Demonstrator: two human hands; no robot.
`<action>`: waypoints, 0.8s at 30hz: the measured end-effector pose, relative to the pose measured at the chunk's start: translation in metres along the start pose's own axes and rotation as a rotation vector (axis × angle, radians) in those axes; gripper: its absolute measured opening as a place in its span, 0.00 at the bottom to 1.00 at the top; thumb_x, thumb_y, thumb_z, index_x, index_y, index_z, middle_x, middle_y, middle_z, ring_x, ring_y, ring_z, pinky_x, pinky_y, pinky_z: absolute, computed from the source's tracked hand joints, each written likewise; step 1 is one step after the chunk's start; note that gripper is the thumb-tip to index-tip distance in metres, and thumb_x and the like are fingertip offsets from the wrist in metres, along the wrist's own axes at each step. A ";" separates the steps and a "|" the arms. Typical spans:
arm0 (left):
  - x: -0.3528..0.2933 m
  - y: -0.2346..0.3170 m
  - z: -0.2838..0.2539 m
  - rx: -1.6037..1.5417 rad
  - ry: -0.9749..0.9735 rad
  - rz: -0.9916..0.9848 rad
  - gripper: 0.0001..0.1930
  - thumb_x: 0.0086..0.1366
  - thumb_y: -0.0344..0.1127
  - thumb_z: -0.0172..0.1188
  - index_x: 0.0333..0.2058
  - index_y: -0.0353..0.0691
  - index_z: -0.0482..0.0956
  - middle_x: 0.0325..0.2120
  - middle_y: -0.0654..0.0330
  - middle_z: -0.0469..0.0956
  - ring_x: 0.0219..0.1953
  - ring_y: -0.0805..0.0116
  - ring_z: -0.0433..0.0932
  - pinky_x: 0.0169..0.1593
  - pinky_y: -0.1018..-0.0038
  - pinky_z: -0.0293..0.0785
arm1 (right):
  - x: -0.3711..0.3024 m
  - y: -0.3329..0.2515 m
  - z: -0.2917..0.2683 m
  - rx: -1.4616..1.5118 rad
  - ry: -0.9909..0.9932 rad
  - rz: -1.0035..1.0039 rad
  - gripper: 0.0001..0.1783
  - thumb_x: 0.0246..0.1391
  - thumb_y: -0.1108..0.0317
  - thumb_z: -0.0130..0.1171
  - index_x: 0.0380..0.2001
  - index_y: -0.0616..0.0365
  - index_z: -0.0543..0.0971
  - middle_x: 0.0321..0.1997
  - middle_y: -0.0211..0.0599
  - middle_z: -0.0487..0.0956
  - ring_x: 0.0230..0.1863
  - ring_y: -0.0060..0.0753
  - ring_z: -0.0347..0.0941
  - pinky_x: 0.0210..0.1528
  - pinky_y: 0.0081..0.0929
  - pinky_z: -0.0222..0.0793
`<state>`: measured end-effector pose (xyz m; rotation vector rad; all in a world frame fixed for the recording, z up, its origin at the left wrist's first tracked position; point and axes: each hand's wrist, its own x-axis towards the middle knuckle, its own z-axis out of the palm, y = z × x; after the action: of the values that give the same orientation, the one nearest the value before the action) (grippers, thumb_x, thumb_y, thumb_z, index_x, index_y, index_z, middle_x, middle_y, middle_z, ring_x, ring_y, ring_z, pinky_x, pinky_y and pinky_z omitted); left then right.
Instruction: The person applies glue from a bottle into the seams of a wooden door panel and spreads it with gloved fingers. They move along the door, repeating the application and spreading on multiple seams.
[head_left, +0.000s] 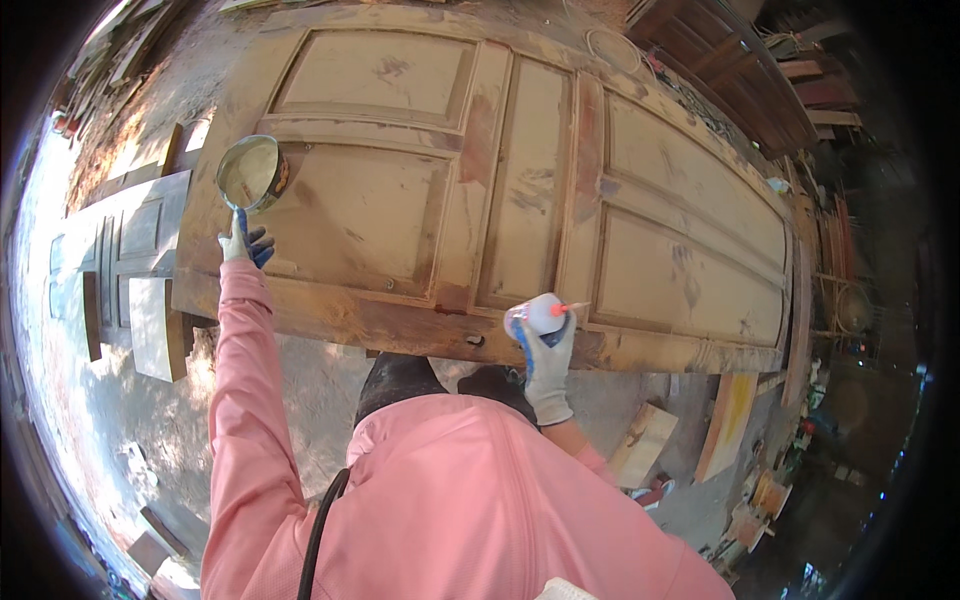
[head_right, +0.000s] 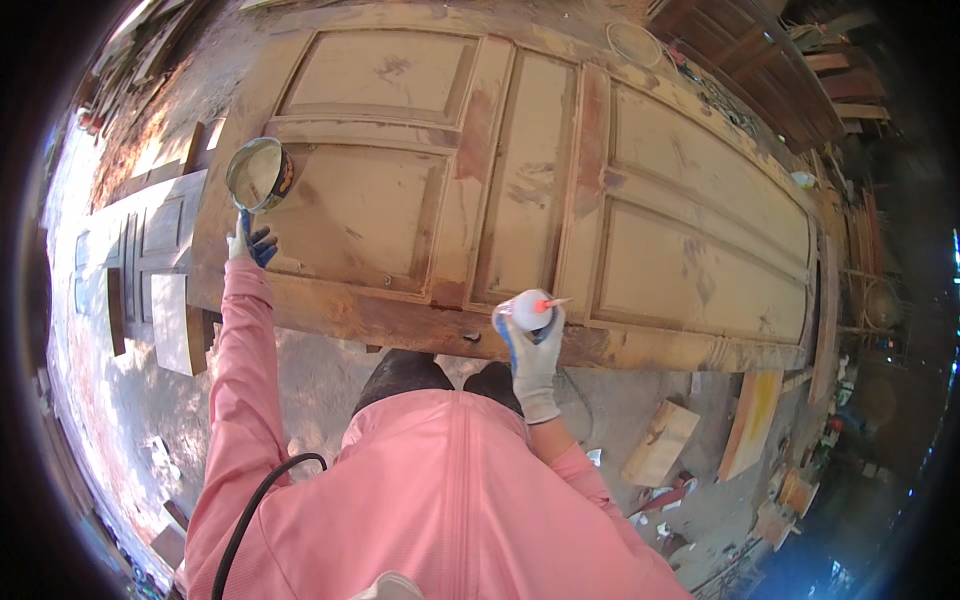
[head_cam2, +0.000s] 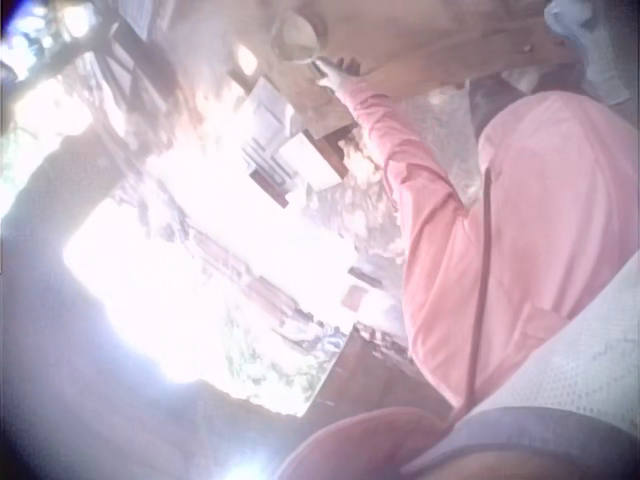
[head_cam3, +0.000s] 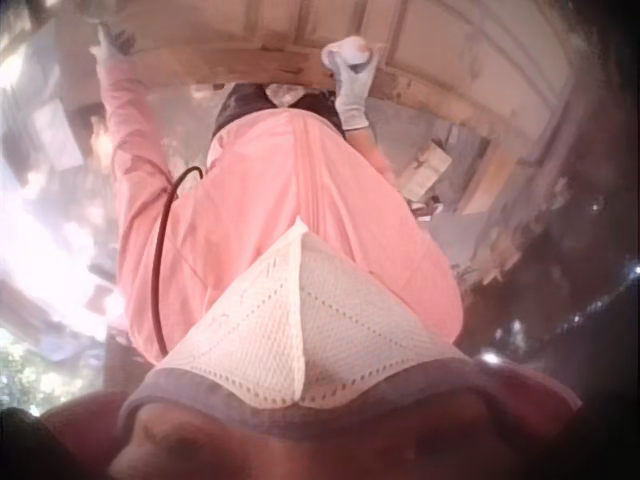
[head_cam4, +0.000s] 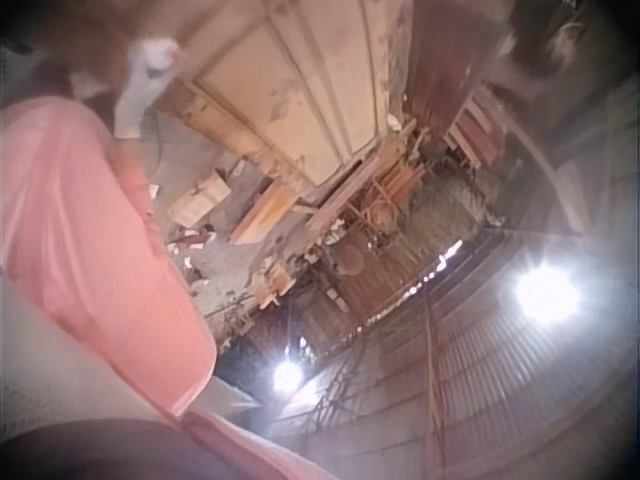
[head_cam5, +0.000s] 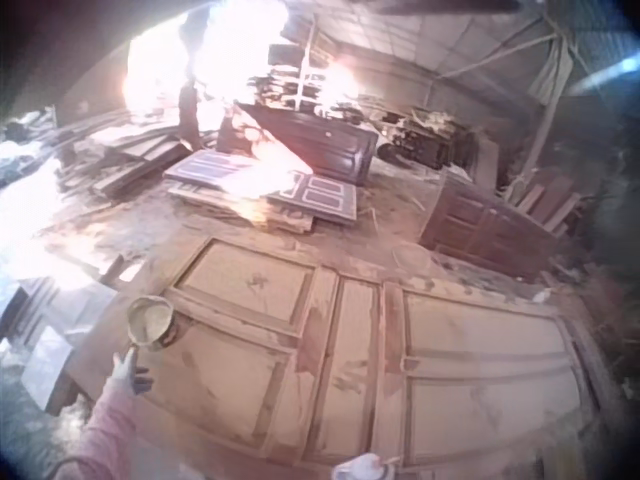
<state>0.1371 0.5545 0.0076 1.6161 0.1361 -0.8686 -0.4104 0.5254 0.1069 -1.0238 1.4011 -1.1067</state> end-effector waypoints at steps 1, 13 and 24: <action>0.016 0.007 0.001 -0.009 -0.024 -0.031 0.40 0.58 0.70 0.65 0.60 0.52 0.67 0.44 0.52 0.78 0.30 0.57 0.82 0.27 0.64 0.79 | -0.008 -0.008 0.012 0.047 -0.049 0.031 0.37 0.50 0.76 0.72 0.62 0.59 0.66 0.59 0.36 0.71 0.59 0.29 0.71 0.63 0.29 0.68; 0.050 0.015 0.021 0.144 -0.161 0.063 0.16 0.68 0.35 0.50 0.53 0.54 0.70 0.21 0.55 0.79 0.14 0.66 0.74 0.15 0.71 0.68 | -0.024 -0.007 0.061 -0.011 0.039 0.038 0.33 0.51 0.79 0.70 0.58 0.57 0.67 0.58 0.36 0.71 0.59 0.30 0.70 0.62 0.29 0.71; -0.141 -0.031 0.037 0.811 -0.493 0.251 0.39 0.61 0.40 0.59 0.71 0.39 0.59 0.34 0.47 0.84 0.31 0.60 0.85 0.35 0.65 0.81 | -0.033 -0.070 0.174 -0.295 -0.430 -0.418 0.39 0.44 0.72 0.77 0.59 0.59 0.69 0.58 0.42 0.74 0.61 0.40 0.71 0.66 0.39 0.66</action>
<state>0.0036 0.5825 0.0675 2.0234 -0.8457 -1.1733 -0.2324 0.5252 0.1750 -1.7135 1.0406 -0.9045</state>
